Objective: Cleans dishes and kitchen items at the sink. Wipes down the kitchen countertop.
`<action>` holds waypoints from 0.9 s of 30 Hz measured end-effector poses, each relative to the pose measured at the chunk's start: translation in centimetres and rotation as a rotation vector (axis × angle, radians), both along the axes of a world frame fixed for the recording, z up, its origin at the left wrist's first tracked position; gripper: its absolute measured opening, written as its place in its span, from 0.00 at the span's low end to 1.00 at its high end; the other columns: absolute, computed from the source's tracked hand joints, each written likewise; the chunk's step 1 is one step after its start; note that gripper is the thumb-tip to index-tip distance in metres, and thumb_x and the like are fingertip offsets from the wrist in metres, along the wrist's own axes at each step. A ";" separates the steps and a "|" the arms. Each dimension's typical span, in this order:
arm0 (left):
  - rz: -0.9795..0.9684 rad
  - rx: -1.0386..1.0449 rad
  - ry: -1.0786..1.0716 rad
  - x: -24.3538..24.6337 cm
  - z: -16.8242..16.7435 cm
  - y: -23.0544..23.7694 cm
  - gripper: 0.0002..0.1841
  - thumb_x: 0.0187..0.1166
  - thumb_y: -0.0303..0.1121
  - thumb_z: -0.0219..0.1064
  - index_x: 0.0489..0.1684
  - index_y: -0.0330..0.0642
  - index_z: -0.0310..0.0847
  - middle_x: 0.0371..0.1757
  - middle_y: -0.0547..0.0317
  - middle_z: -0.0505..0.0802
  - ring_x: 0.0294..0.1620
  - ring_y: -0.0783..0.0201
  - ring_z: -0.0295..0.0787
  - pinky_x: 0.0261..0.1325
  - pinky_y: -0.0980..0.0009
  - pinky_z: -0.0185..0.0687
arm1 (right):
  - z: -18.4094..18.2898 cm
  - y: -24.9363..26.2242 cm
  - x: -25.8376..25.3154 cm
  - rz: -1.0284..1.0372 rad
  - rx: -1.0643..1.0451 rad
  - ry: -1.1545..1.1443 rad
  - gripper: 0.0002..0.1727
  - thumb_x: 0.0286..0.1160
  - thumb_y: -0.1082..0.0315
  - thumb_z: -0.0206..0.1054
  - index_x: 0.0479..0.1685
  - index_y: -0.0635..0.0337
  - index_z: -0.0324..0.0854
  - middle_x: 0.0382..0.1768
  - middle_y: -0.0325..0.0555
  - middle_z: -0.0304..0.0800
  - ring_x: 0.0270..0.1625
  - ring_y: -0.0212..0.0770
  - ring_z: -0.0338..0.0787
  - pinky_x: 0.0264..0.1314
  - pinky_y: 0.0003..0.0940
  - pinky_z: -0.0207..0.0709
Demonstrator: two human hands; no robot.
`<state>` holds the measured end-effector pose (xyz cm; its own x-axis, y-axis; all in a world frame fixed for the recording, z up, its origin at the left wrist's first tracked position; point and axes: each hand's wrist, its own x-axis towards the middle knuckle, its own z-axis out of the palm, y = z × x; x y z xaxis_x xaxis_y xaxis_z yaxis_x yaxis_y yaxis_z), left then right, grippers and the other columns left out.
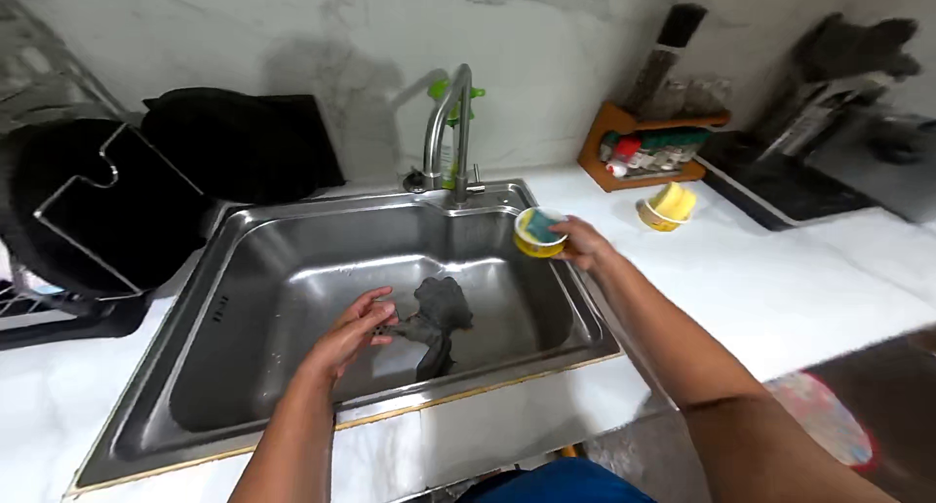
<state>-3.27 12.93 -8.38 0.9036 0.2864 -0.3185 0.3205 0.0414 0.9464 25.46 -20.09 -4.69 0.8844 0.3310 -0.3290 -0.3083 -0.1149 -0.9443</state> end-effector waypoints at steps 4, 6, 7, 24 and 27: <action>0.127 0.035 -0.007 -0.1 -0.3 0.8 0.26 0.87 0.37 0.62 0.83 0.43 0.66 0.60 0.46 0.87 0.52 0.52 0.91 0.50 0.56 0.91 | 0.3 -0.3 7.9 -0.209 0.009 0.002 0.25 0.86 0.64 0.59 0.81 0.55 0.65 0.61 0.61 0.83 0.52 0.55 0.89 0.47 0.51 0.87; 0.201 0.038 0.006 -0.4 -0.4 1.2 0.26 0.87 0.37 0.61 0.83 0.43 0.66 0.60 0.45 0.87 0.52 0.51 0.91 0.50 0.56 0.91 | 0.5 1.3 11.1 -0.267 0.052 0.018 0.24 0.84 0.63 0.59 0.78 0.57 0.69 0.60 0.60 0.84 0.51 0.54 0.89 0.46 0.50 0.87; 0.237 0.040 0.013 -0.5 -0.4 1.3 0.25 0.88 0.36 0.61 0.83 0.43 0.66 0.60 0.46 0.87 0.52 0.52 0.91 0.49 0.56 0.91 | 0.9 2.3 12.4 -0.286 0.078 0.024 0.24 0.84 0.62 0.59 0.77 0.58 0.69 0.60 0.59 0.83 0.50 0.52 0.88 0.46 0.48 0.86; 0.252 0.087 0.027 -0.1 -0.2 1.8 0.22 0.88 0.32 0.61 0.79 0.40 0.69 0.57 0.48 0.88 0.48 0.58 0.91 0.48 0.62 0.89 | -0.6 -18.2 7.7 -0.348 -0.850 -0.511 0.59 0.59 0.58 0.88 0.92 0.59 0.53 0.80 0.83 0.64 0.80 0.81 0.70 0.76 0.74 0.68; 0.229 0.079 0.041 0.1 -0.4 1.8 0.22 0.88 0.32 0.61 0.80 0.40 0.69 0.56 0.48 0.87 0.47 0.58 0.91 0.47 0.63 0.90 | -2.3 -15.4 8.2 -0.347 -0.774 -0.650 0.46 0.60 0.70 0.84 0.81 0.70 0.61 0.65 0.76 0.81 0.67 0.71 0.85 0.69 0.66 0.77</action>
<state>-3.15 14.76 -8.78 0.7991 0.5075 -0.3222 0.3496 0.0438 0.9359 33.68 -35.48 -6.96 0.9715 -0.0692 0.2266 0.0969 -0.7566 -0.6466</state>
